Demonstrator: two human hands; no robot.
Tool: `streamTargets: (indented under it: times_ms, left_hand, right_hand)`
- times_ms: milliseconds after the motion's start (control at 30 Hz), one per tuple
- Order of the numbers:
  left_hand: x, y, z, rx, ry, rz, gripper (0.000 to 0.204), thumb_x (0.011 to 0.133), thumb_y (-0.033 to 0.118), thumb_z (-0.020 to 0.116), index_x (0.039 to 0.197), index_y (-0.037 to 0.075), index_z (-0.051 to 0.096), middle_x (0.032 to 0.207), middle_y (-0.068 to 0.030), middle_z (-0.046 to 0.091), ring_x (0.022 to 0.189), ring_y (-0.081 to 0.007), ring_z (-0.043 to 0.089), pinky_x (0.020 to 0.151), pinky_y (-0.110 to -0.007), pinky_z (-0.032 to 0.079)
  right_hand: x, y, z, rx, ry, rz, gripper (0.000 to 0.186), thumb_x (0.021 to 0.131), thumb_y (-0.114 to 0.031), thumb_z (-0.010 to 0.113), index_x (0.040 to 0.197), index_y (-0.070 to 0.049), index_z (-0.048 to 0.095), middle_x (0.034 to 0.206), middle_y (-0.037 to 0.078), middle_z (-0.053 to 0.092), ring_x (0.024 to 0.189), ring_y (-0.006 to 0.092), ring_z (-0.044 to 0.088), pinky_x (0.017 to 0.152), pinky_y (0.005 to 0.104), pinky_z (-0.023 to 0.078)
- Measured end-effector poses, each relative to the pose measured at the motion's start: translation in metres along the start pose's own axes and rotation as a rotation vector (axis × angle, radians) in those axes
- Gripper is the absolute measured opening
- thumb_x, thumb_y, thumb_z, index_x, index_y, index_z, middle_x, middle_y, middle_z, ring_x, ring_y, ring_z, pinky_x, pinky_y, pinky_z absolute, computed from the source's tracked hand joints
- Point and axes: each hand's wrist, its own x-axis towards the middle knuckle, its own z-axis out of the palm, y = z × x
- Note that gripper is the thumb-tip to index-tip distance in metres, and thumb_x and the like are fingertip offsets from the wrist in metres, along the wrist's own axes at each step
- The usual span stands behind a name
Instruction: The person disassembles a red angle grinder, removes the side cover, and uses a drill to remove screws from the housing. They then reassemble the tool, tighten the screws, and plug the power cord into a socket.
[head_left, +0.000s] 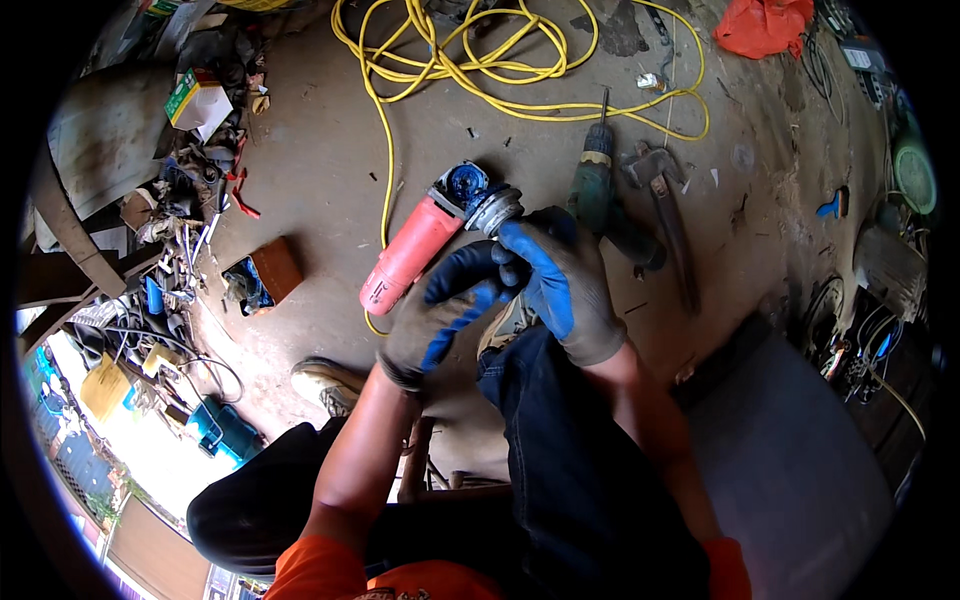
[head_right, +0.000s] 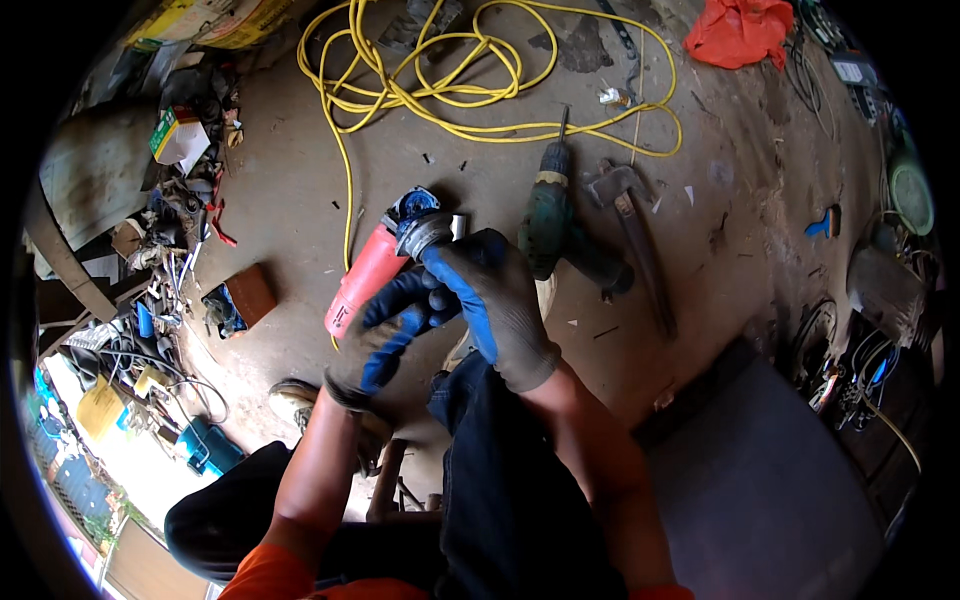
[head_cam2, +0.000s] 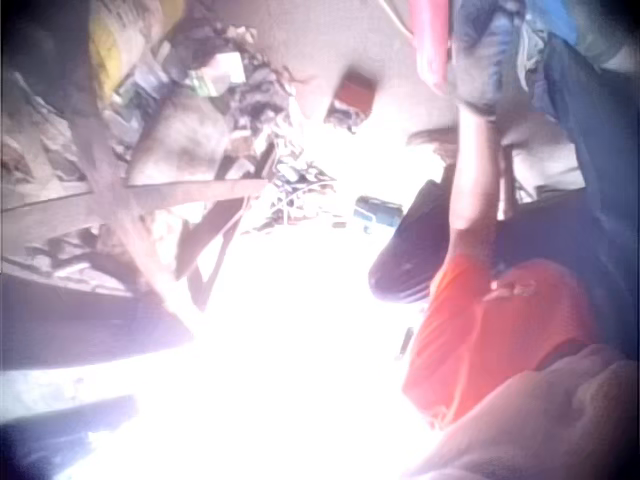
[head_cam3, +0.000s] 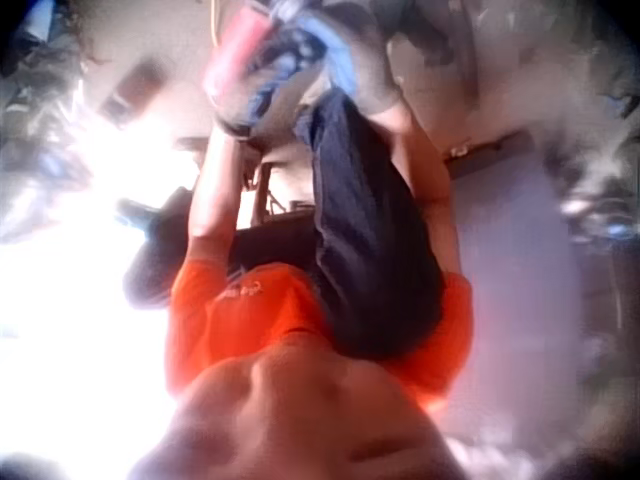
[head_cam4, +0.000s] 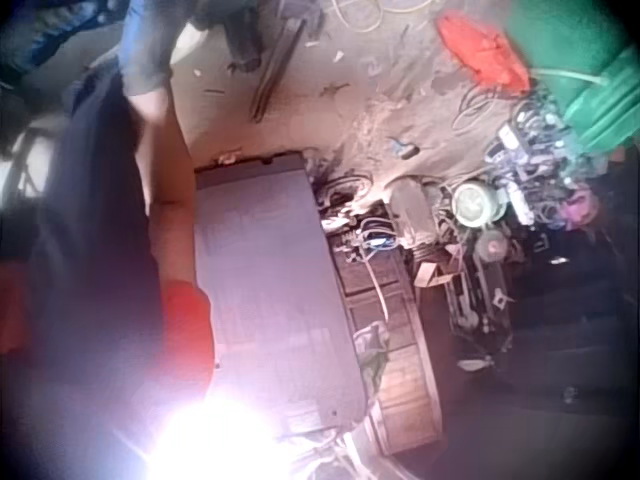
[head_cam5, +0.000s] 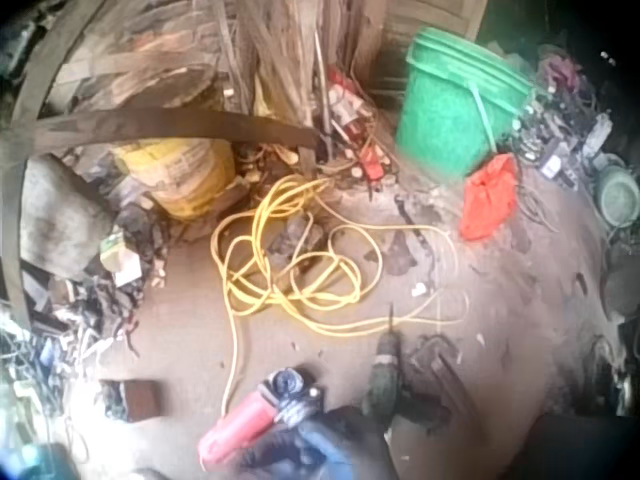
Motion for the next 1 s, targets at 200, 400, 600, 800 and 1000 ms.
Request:
streamTargets:
  times_ms: [200, 400, 600, 800, 1000]
  left_hand:
    - [0.005, 0.014, -0.036, 0.618, 0.482, 0.177, 0.045, 0.084, 0.015, 0.071, 0.124, 0.001, 0.058, 0.104, -0.0085, 0.064, 0.093, -0.0183, 0.062, 0.084, -0.031, 0.049]
    - [0.046, 0.005, -0.061, 1.336, 0.374, 0.135, 0.084, 0.070, 0.027, 0.082, 0.141, 0.006, 0.042, 0.132, -0.0223, 0.053, 0.121, -0.0397, 0.053, 0.098, -0.043, 0.045]
    - [0.060, -0.009, -0.059, 1.338, 0.403, -0.004, 0.086, 0.067, 0.021, 0.080, 0.142, 0.012, 0.040, 0.134, -0.0196, 0.052, 0.120, -0.0413, 0.052, 0.097, -0.049, 0.044]
    - [0.057, -0.014, -0.054, 1.407, 0.438, 0.017, 0.089, 0.066, 0.021, 0.080, 0.144, 0.013, 0.037, 0.134, -0.0180, 0.051, 0.121, -0.0403, 0.049, 0.099, -0.048, 0.043]
    - [0.054, -0.025, -0.051, 1.450, 0.514, 0.129, 0.088, 0.068, 0.024, 0.079, 0.144, 0.012, 0.037, 0.129, -0.0190, 0.051, 0.116, -0.0410, 0.051, 0.095, -0.050, 0.043]
  right_hand:
    - [0.011, -0.006, -0.013, -0.455, 0.128, -0.198, 0.023, 0.081, -0.014, 0.075, 0.084, -0.002, 0.056, 0.071, 0.002, 0.059, 0.059, 0.0090, 0.054, 0.058, 0.0266, 0.048]
    - [0.032, 0.004, -0.024, -0.803, 0.150, -0.363, 0.029, 0.075, -0.015, 0.078, 0.084, -0.001, 0.055, 0.070, 0.009, 0.059, 0.063, 0.0149, 0.055, 0.063, 0.0339, 0.048]
    - [0.053, 0.012, -0.010, -0.954, 0.184, -0.317, 0.031, 0.076, -0.022, 0.077, 0.087, 0.000, 0.058, 0.073, 0.013, 0.064, 0.066, 0.0186, 0.061, 0.064, 0.0357, 0.049]
    - [0.063, 0.021, 0.006, -1.048, 0.170, -0.280, 0.037, 0.074, -0.027, 0.079, 0.089, 0.000, 0.060, 0.076, 0.016, 0.066, 0.068, 0.0256, 0.065, 0.067, 0.0371, 0.051]
    - [0.068, 0.027, 0.013, -1.126, 0.213, -0.352, 0.033, 0.072, -0.023, 0.080, 0.086, 0.001, 0.061, 0.074, 0.013, 0.066, 0.066, 0.0200, 0.064, 0.063, 0.0352, 0.050]
